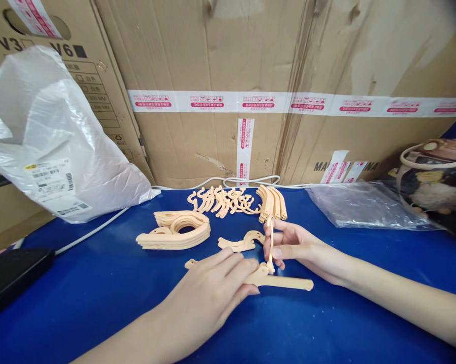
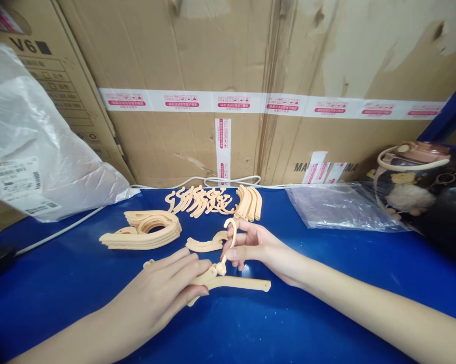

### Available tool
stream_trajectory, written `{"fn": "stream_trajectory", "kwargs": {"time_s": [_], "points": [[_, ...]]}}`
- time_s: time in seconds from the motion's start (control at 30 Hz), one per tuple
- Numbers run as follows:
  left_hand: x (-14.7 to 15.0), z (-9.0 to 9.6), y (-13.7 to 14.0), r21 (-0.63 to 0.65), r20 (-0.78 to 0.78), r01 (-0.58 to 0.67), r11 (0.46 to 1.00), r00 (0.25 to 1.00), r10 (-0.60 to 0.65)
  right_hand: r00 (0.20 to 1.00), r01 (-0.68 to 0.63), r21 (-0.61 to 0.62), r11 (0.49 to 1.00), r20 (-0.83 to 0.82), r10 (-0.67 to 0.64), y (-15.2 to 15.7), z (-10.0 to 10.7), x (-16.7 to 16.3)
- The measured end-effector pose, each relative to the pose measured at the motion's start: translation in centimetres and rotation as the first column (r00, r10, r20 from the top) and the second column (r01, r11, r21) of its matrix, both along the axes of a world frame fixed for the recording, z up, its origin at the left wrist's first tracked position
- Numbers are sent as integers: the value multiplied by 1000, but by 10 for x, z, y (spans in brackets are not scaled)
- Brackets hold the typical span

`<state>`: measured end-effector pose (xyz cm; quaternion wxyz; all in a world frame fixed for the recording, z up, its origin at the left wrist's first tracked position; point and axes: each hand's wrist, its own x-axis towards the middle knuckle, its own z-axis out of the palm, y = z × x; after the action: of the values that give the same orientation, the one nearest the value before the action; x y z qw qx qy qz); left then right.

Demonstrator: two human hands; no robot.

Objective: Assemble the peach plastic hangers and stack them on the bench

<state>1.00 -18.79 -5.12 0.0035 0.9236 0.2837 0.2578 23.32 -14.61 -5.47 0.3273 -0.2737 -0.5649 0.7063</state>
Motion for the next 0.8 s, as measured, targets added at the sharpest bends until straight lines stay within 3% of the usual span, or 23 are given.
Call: {"fn": "stream_trajectory", "kwargs": {"time_s": [0.23, 0.8], "points": [[-3, -4, 0, 217, 8, -10, 976, 1000, 8, 994, 88, 44, 995, 60, -90, -5, -1, -2], [-1, -12, -4, 310, -122, -43, 950, 989, 85, 975, 172, 92, 981, 125, -183, -6, 0, 0]]}}
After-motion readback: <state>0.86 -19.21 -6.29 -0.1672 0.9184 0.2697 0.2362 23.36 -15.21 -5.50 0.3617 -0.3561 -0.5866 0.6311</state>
